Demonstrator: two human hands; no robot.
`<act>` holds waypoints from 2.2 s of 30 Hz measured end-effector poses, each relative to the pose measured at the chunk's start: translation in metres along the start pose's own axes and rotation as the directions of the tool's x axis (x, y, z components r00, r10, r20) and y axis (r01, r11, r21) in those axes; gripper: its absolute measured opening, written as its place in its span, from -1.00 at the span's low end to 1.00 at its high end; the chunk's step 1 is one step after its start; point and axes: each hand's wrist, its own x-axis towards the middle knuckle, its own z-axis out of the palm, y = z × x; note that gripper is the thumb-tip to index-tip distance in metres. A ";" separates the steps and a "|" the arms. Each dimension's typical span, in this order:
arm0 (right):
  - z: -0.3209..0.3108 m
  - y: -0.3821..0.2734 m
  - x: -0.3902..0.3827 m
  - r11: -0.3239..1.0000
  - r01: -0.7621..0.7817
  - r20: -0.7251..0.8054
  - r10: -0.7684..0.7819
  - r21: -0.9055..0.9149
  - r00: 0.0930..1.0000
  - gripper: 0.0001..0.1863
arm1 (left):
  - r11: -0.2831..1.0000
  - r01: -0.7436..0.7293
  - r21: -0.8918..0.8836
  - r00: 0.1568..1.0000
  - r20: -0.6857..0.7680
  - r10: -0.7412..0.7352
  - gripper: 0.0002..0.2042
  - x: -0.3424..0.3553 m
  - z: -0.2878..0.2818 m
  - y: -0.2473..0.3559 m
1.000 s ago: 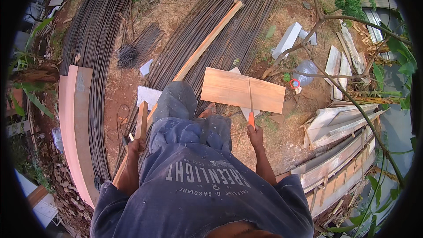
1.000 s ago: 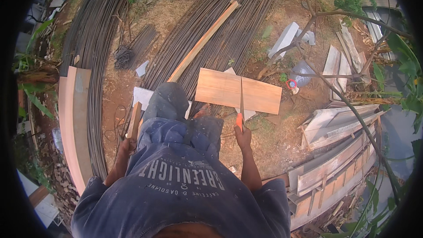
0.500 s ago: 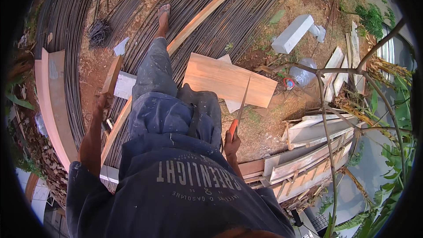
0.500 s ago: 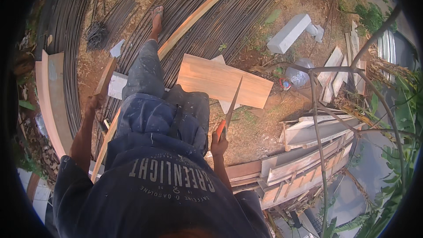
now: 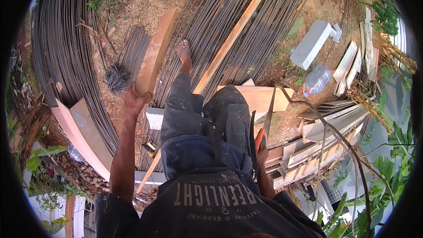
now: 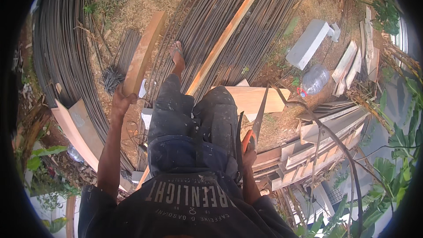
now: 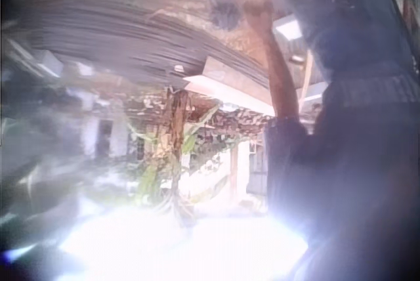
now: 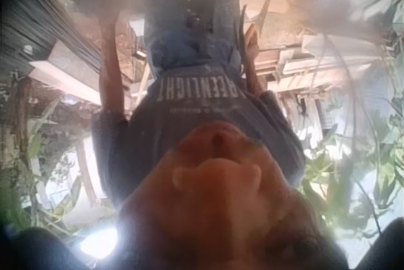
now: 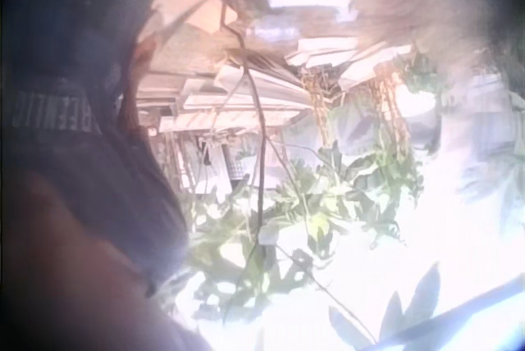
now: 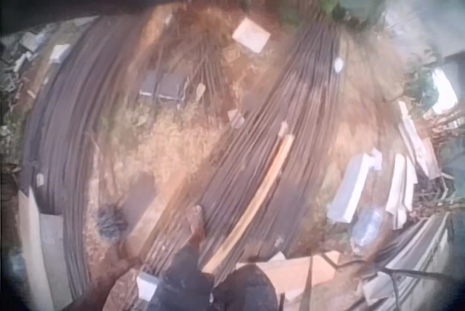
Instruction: The person sits on the ground and uses a hand saw to cut a long wooden plank into smaller pieces. The person positions the wood on a bed of metal rods, saws through it, and then inspects the cut sections.
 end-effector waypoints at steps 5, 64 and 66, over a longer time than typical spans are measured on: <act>-0.021 -0.066 0.014 0.993 -0.093 0.110 0.101 -0.074 0.989 -0.60 | 0.986 0.076 0.147 0.989 0.112 -0.093 -0.43 0.055 -0.028 0.091; 0.317 -0.176 0.682 0.622 -0.664 -0.579 0.743 0.414 0.335 -0.18 | -0.335 -0.888 -0.314 -0.086 0.830 -0.550 -0.16 0.627 0.745 0.579; 0.263 -0.185 0.725 0.804 -0.473 -0.629 0.584 0.361 0.513 -0.11 | -0.345 -0.901 -0.265 -0.023 0.821 -0.570 -0.15 0.613 0.743 0.579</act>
